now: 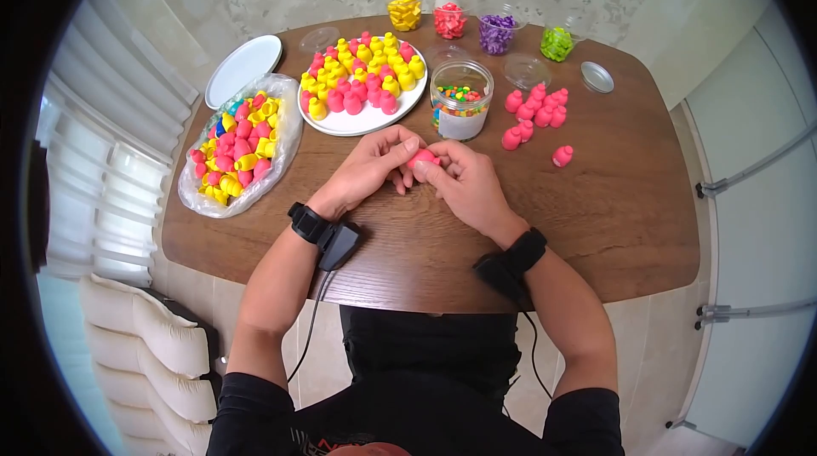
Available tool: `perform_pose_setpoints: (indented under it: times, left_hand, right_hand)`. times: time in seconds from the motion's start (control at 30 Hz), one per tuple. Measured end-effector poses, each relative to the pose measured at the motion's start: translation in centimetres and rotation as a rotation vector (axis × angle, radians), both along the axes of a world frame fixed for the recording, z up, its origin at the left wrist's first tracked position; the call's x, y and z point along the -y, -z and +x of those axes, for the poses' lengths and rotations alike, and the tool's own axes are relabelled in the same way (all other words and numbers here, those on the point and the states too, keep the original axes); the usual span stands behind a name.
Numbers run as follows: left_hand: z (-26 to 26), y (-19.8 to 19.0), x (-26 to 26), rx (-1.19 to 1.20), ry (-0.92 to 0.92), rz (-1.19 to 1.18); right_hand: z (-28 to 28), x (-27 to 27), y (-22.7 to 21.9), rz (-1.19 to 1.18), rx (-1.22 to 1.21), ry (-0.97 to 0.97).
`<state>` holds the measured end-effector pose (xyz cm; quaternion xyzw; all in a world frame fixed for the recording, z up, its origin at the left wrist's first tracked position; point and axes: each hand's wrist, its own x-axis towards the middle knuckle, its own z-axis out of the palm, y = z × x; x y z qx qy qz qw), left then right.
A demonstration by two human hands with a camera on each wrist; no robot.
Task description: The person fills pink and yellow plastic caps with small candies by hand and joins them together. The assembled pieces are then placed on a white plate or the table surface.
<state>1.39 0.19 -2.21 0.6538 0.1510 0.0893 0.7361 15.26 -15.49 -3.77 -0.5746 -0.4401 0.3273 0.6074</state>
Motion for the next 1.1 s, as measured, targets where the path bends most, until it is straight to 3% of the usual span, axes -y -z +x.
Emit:
perform_pose_setpoints:
  times: [0.47, 0.67, 1.1]
  left_hand:
    - [-0.1, 0.1, 0.0, -0.005, 0.013, 0.012]
    - [-0.1, -0.1, 0.2, -0.003, 0.035, 0.026]
    - [-0.1, -0.4, 0.3, 0.006, 0.001, 0.042]
  right_hand:
    - [0.1, 0.1, 0.2, 0.054, 0.114, 0.029]
    - [0.2, 0.1, 0.4, 0.059, 0.08, -0.011]
    - [0.2, 0.3, -0.6, -0.018, -0.055, 0.094]
